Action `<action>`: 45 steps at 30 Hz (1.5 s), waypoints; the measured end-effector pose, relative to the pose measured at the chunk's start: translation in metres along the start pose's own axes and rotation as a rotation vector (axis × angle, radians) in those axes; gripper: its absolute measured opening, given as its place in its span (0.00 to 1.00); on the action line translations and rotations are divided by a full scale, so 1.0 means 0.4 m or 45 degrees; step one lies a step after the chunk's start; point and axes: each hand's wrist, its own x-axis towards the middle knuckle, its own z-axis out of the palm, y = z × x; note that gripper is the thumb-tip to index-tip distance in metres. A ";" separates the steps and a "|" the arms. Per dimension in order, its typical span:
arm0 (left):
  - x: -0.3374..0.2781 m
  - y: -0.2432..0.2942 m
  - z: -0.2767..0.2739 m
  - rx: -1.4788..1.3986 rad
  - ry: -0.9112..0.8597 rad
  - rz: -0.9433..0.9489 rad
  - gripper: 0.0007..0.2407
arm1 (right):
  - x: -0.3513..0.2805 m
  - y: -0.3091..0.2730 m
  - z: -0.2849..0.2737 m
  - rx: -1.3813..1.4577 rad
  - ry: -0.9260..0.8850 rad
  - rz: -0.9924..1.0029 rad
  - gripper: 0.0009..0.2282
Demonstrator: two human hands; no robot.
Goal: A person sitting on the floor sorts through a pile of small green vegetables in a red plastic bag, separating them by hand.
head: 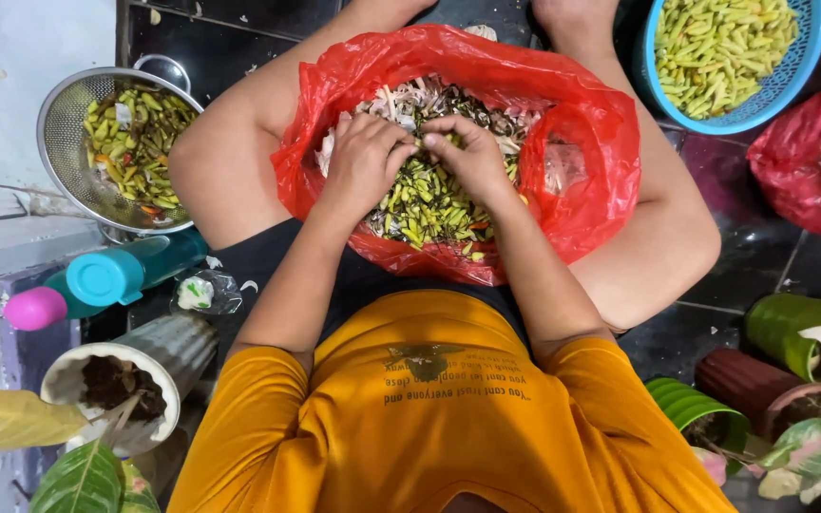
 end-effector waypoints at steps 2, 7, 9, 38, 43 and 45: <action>0.012 0.001 0.000 -0.085 0.037 0.000 0.06 | 0.012 0.029 -0.010 -0.062 -0.029 -0.158 0.07; 0.053 0.043 -0.031 -0.373 0.099 -0.029 0.05 | 0.032 0.056 -0.038 -0.227 -0.088 -0.452 0.12; 0.070 0.055 -0.039 -0.505 0.082 0.004 0.04 | 0.028 0.039 -0.044 -0.089 -0.097 -0.445 0.07; 0.109 0.125 -0.072 -0.758 -0.278 -0.331 0.07 | 0.011 -0.021 -0.102 0.182 -0.110 -0.084 0.07; 0.108 0.128 -0.072 -0.712 -0.301 -0.331 0.02 | 0.025 0.000 -0.107 0.213 -0.094 -0.107 0.06; 0.120 0.139 -0.077 -0.656 -0.197 -0.004 0.02 | 0.048 0.049 -0.109 0.345 -0.082 -0.060 0.05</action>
